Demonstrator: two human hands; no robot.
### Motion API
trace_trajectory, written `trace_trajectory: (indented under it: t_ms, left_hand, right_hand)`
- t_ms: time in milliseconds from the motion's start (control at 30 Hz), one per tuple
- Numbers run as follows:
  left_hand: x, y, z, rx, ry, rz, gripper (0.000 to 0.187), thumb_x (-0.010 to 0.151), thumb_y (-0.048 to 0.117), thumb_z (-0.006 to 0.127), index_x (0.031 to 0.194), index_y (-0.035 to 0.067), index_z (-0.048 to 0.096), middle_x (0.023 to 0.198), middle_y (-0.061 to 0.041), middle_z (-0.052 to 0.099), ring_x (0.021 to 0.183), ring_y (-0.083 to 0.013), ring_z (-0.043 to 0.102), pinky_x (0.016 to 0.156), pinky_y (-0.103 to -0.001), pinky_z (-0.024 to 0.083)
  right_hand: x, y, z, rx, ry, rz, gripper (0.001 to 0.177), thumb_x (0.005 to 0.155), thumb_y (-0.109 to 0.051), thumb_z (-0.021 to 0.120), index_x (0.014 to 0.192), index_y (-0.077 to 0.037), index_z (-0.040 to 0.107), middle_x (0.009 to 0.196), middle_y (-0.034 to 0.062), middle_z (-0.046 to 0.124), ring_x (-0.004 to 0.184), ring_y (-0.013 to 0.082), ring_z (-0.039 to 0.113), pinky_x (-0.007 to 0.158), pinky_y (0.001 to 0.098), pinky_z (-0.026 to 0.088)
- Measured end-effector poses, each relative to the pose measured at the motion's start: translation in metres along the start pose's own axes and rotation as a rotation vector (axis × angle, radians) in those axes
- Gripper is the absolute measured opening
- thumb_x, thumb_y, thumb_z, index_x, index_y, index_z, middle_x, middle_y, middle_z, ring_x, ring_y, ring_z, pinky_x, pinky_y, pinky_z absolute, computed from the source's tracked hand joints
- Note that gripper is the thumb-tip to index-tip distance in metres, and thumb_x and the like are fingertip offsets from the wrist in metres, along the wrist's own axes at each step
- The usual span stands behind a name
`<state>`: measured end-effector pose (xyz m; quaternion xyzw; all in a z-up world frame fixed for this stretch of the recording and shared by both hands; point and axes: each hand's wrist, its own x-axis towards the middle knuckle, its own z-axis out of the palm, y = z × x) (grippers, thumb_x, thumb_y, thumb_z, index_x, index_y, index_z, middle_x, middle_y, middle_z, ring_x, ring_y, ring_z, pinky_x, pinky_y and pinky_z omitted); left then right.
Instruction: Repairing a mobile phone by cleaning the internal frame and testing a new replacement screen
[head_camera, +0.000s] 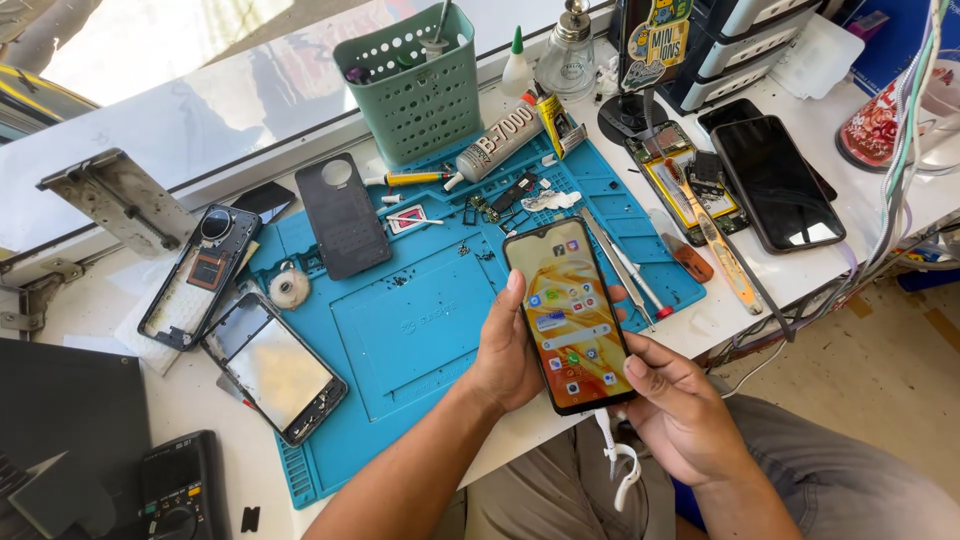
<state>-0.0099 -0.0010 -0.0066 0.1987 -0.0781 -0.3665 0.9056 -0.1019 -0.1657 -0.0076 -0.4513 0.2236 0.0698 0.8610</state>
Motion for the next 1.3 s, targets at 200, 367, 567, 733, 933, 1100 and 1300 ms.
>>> trace_trajectory:
  t_ms: [200,367,567,733,933,1100,1300]
  left_hand:
    - [0.000,-0.004,-0.007,0.096,0.001,0.016,0.088,0.094,0.065,0.052,0.158,0.006,0.039,0.143,-0.024,0.059,0.127,-0.0349,0.060,0.113,-0.055,0.046]
    - [-0.001,-0.005,-0.005,0.127,-0.013,-0.024,0.089,0.090,0.063,0.060,0.154,0.003,0.044,0.143,-0.020,0.060,0.125,-0.0327,0.062,0.110,-0.055,0.048]
    - [0.000,-0.007,-0.005,0.164,0.004,-0.017,0.088,0.090,0.062,0.063,0.151,0.000,0.048,0.139,-0.021,0.063,0.121,-0.0318,0.065,0.109,-0.051,0.051]
    - [-0.004,-0.007,-0.011,0.239,-0.022,-0.024,0.087,0.089,0.065,0.066,0.146,0.000,0.052,0.136,-0.014,0.066,0.120,-0.0296,0.066,0.108,-0.048,0.052]
    - [-0.009,-0.002,-0.003,0.399,-0.057,-0.121,0.083,0.092,0.065,0.061,0.137,-0.004,0.054,0.121,-0.016,0.067,0.088,-0.0249,0.061,0.067,-0.034,0.044]
    - [-0.016,0.004,0.006,0.640,-0.064,-0.132,0.075,0.089,0.070,0.056,0.108,-0.002,0.064,0.065,-0.005,0.064,0.038,-0.0039,0.043,0.031,-0.017,0.032]
    - [-0.014,-0.011,-0.006,0.731,-0.047,-0.055,0.070,0.090,0.062,0.059,0.117,-0.002,0.066,0.070,-0.004,0.067,0.046,-0.0021,0.049,0.035,-0.018,0.034]
  right_hand:
    - [0.005,0.014,-0.025,0.024,-0.137,-0.082,0.057,0.091,-0.016,0.063,0.144,0.003,0.056,0.136,0.0210,0.068,0.113,0.0347,0.067,0.066,0.0382,0.056]
    - [0.004,0.016,-0.025,0.029,-0.122,-0.100,0.055,0.091,-0.017,0.062,0.143,0.003,0.057,0.134,0.0234,0.068,0.105,0.0353,0.065,0.061,0.0395,0.049]
    - [0.003,0.009,-0.014,0.022,-0.195,-0.018,0.062,0.096,-0.033,0.055,0.146,0.003,0.052,0.131,0.0232,0.069,0.111,0.0342,0.068,0.076,0.0433,0.056]
    - [-0.010,-0.029,0.060,0.148,0.139,0.151,0.072,0.092,-0.036,0.032,0.158,-0.007,0.043,0.151,0.0204,0.054,0.135,0.0364,0.050,0.109,0.0529,0.039]
    - [0.002,-0.002,0.012,0.397,-0.468,0.015,0.066,0.105,-0.046,0.052,0.153,-0.002,0.043,0.145,0.0227,0.058,0.128,0.0381,0.059,0.102,0.0609,0.047]
    - [-0.003,-0.004,0.005,0.412,-0.584,0.075,0.069,0.105,-0.053,0.049,0.155,-0.007,0.035,0.142,0.0242,0.057,0.120,0.0487,0.063,0.094,0.0731,0.053]
    - [-0.004,0.000,-0.005,0.464,-0.553,0.184,0.075,0.099,-0.064,0.038,0.154,-0.014,0.043,0.139,0.0243,0.060,0.119,0.0459,0.063,0.097,0.0726,0.051]
